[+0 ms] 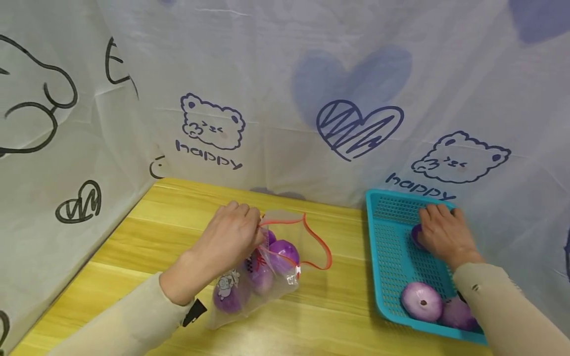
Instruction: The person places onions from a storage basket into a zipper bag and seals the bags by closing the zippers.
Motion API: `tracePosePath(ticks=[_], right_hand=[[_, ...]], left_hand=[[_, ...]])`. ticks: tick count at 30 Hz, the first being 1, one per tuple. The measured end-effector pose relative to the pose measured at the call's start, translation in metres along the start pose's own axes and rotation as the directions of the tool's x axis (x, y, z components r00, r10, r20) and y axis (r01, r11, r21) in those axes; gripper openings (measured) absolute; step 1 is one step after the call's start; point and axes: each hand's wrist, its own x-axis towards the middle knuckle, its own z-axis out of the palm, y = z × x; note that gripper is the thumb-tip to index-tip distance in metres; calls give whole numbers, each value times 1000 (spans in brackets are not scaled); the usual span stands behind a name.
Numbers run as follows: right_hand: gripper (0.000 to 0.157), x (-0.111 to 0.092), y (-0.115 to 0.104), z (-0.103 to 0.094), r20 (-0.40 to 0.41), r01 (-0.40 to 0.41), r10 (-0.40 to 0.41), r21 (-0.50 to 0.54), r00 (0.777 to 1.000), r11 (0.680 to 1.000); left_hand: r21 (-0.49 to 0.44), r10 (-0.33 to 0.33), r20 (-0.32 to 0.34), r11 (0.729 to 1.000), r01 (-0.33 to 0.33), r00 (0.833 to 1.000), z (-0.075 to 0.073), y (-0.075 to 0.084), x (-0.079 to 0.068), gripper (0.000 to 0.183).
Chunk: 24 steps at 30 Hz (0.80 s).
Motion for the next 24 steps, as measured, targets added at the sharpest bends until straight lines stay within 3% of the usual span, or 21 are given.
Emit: tracePosePath(ticks=[8,17,20,24], right_hand=[[67,-4,9,18,64,66,-62,-55,996,996],[80,-11,14,38,98,118,-112,-56,989,991],[76,-14,14,40,145,123,-115,-42,983,992],[54,-17,12,41,182,111,-104,-28,978,993]], left_hand=[[-16,-19,56,1000,20,998,1,-1,0,22],[-34,-46,126,998,50,991,0,-2,-2,21],[-42,-49,139,998,55,989,0,-1,-2,20],[-56,-52,147,997,61,988,1,0,-2,20]])
